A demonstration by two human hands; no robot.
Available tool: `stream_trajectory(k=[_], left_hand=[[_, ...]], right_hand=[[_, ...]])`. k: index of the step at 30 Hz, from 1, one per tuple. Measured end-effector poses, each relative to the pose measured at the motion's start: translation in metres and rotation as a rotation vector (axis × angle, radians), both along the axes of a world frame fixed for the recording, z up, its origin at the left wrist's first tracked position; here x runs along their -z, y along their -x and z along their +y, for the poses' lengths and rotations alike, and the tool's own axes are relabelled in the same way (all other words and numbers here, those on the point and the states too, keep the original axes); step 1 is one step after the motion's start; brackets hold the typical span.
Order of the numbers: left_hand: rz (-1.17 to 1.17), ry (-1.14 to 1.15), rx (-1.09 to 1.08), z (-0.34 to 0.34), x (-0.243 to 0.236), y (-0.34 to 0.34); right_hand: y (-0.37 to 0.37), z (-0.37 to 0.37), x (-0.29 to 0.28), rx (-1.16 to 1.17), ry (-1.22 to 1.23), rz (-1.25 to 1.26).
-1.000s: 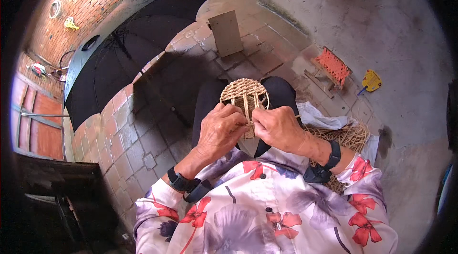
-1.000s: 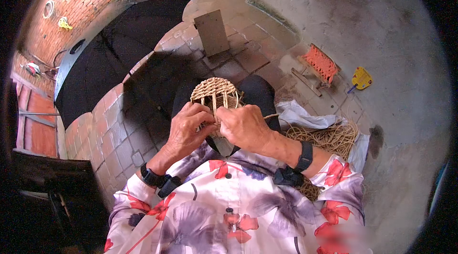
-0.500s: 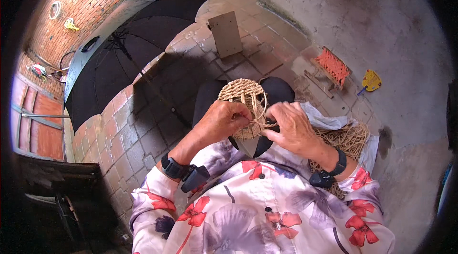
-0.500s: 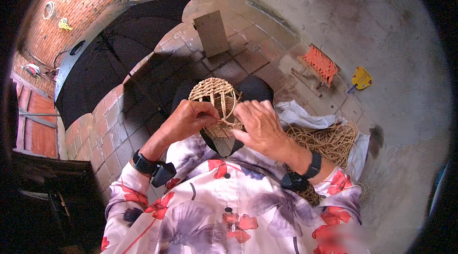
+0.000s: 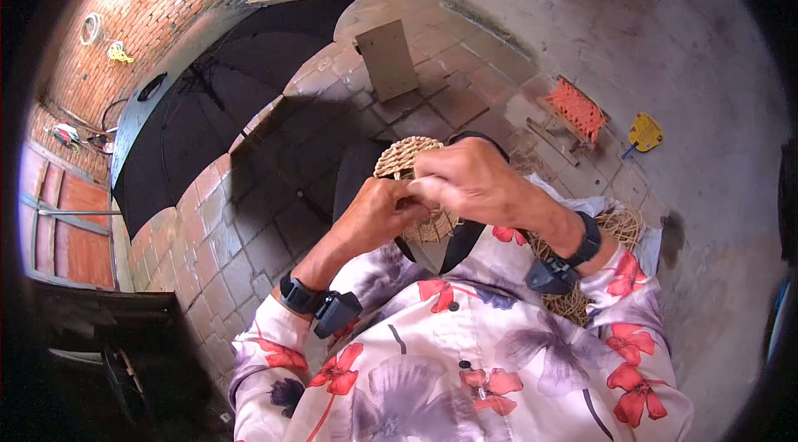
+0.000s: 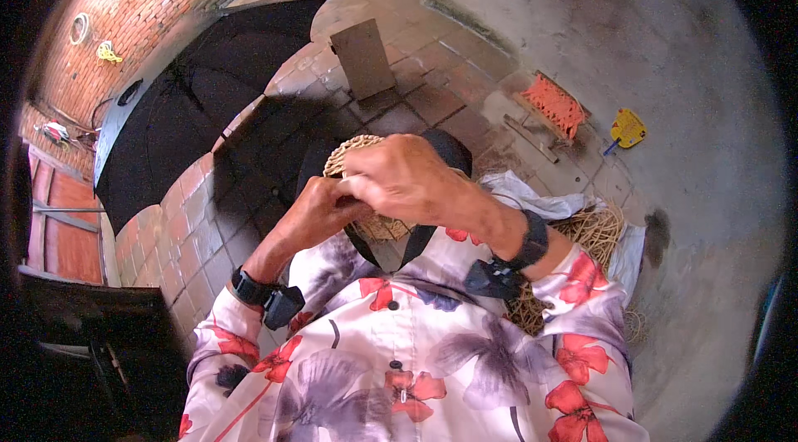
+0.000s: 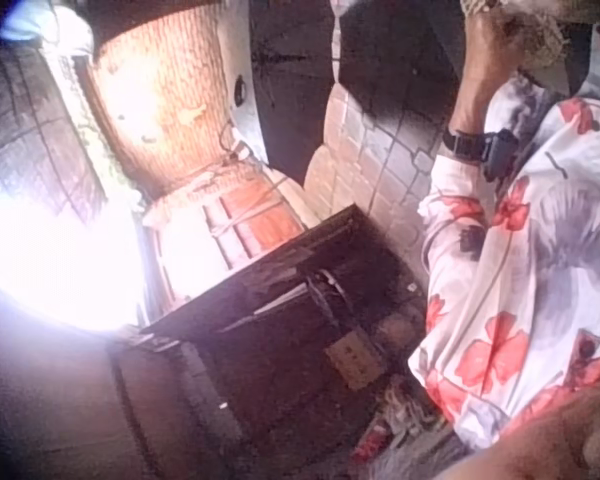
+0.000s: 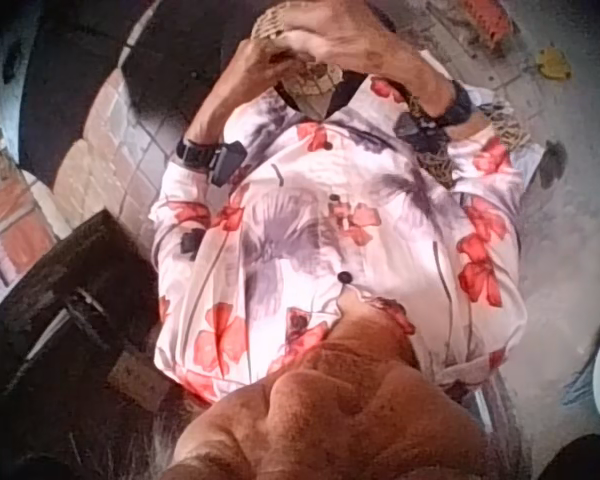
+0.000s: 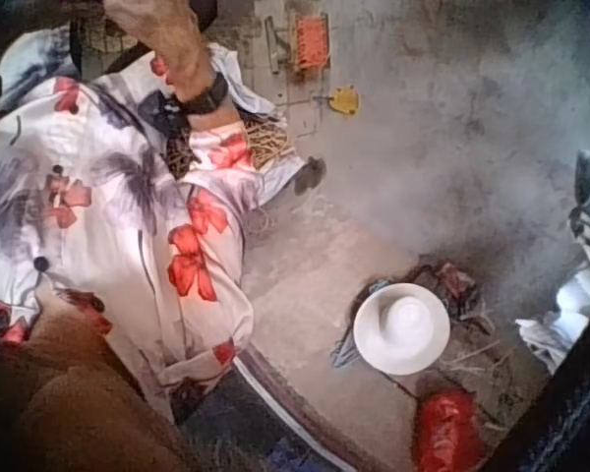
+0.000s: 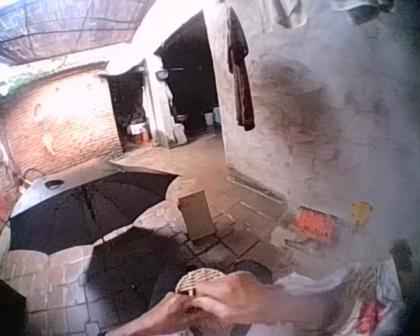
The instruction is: The person is weaving a small basket using thin strips of material.
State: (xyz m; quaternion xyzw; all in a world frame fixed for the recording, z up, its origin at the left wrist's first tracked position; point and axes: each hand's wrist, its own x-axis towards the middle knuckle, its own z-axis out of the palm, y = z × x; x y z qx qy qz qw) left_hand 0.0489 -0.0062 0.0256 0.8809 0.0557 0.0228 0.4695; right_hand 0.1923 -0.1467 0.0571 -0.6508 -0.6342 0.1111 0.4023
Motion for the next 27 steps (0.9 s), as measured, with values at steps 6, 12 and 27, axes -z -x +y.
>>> stream_trajectory(k=[6, 12, 27], left_hand=[[-0.043, -0.07, -0.026, 0.002, 0.006, 0.002], [-0.013, 0.125, -0.125, 0.0, 0.007, 0.005], [-0.029, 0.104, -0.118, 0.002, 0.015, 0.008]], right_hand=[[0.001, 0.021, 0.002, -0.138, 0.013, -0.077], [0.024, -0.041, -0.016, -0.023, -0.317, -0.187], [0.03, -0.027, 0.061, 0.16, -0.075, -0.211]])
